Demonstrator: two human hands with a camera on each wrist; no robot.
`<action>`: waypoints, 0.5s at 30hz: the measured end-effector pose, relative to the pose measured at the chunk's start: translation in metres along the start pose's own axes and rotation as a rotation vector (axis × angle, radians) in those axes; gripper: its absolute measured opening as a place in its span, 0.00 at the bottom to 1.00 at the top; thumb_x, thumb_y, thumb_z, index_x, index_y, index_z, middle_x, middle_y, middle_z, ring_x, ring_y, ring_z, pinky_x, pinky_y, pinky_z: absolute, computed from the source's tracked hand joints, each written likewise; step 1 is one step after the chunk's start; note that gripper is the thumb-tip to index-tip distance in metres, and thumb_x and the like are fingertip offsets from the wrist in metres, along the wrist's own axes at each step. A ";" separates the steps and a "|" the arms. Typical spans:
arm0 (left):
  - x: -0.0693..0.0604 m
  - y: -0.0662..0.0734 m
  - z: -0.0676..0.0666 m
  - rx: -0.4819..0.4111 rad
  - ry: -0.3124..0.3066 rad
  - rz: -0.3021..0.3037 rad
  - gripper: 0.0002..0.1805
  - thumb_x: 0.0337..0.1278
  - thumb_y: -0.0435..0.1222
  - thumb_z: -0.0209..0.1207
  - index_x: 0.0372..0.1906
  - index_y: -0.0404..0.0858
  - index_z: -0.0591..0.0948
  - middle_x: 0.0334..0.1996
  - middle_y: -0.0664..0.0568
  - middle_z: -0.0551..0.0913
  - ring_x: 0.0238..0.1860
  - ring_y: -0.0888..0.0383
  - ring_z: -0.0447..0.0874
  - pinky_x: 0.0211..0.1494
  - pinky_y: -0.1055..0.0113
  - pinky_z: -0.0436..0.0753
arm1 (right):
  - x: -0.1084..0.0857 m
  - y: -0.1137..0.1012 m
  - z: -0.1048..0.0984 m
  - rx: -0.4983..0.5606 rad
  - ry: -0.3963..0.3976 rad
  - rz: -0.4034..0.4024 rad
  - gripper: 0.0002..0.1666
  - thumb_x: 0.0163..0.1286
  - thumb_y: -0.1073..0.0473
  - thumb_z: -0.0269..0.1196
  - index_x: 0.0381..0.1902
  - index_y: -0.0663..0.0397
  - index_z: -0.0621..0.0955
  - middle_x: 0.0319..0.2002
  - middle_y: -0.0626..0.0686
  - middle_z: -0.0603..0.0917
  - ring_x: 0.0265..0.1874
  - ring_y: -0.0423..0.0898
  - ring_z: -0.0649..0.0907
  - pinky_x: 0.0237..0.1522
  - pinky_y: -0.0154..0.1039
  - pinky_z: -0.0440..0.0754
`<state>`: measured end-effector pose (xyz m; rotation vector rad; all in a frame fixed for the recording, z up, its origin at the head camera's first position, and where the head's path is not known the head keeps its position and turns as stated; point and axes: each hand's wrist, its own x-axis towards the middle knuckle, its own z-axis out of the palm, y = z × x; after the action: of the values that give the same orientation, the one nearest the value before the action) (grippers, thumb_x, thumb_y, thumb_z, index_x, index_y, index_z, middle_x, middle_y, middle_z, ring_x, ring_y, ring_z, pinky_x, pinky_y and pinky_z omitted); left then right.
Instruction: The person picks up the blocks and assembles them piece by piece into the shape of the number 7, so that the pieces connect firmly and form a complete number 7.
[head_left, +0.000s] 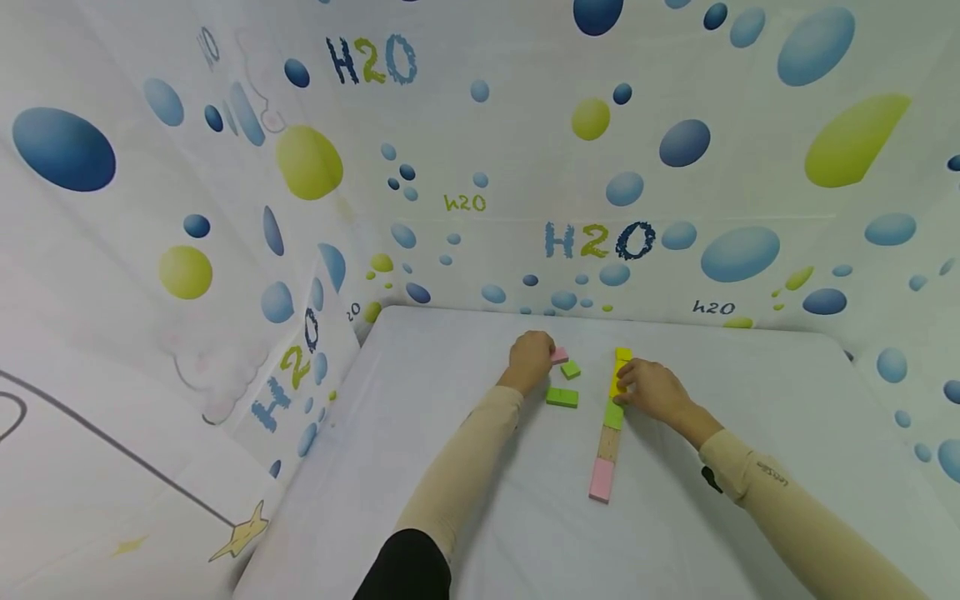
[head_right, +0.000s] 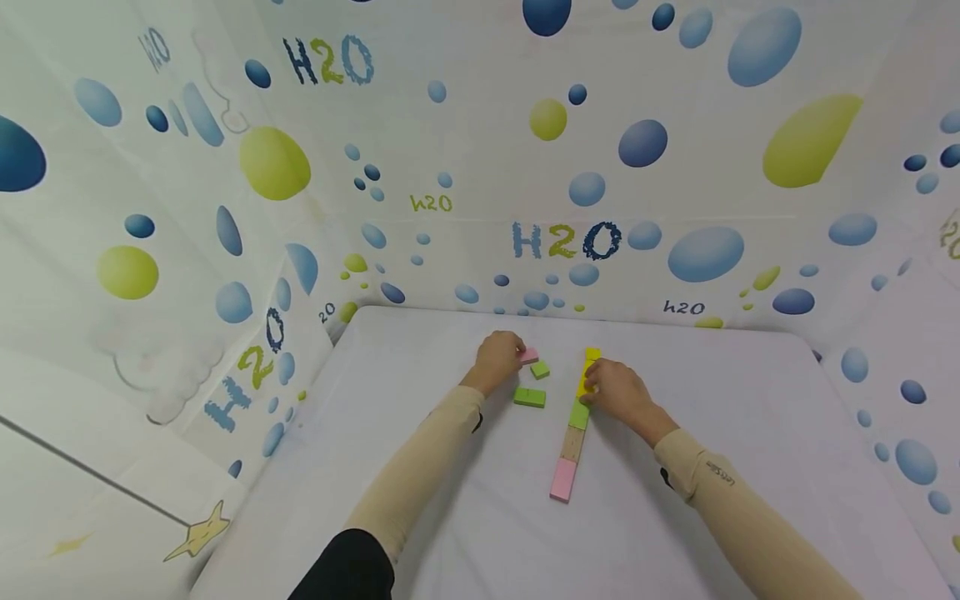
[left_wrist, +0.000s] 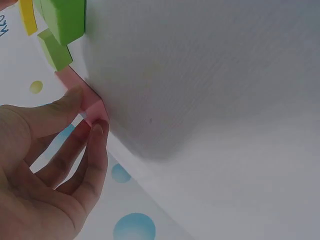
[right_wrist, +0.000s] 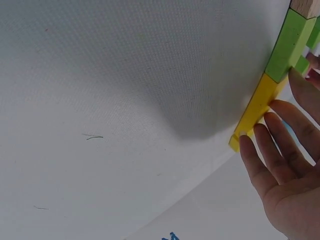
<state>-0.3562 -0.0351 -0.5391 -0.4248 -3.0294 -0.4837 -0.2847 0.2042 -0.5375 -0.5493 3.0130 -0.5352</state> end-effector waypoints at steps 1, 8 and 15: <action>0.001 0.001 -0.001 0.003 -0.008 0.011 0.09 0.67 0.30 0.64 0.47 0.38 0.91 0.47 0.48 0.91 0.49 0.51 0.89 0.52 0.59 0.86 | 0.000 0.000 0.000 -0.001 -0.001 0.001 0.17 0.59 0.56 0.80 0.41 0.63 0.91 0.53 0.60 0.88 0.57 0.63 0.83 0.61 0.61 0.79; 0.010 0.007 -0.007 0.025 -0.076 0.060 0.09 0.66 0.29 0.65 0.47 0.37 0.91 0.46 0.47 0.90 0.51 0.49 0.88 0.55 0.59 0.85 | 0.000 0.001 0.002 0.020 0.002 0.021 0.16 0.59 0.56 0.80 0.40 0.62 0.92 0.53 0.59 0.87 0.55 0.62 0.84 0.60 0.60 0.80; 0.019 0.013 -0.003 0.055 -0.116 0.072 0.10 0.68 0.31 0.64 0.49 0.40 0.91 0.49 0.50 0.91 0.53 0.51 0.88 0.58 0.61 0.84 | 0.000 0.000 0.000 0.024 0.005 0.011 0.16 0.60 0.57 0.79 0.40 0.63 0.91 0.53 0.60 0.88 0.56 0.62 0.84 0.61 0.61 0.79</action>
<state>-0.3706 -0.0192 -0.5310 -0.5764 -3.1162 -0.3831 -0.2846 0.2042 -0.5380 -0.5305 3.0077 -0.5722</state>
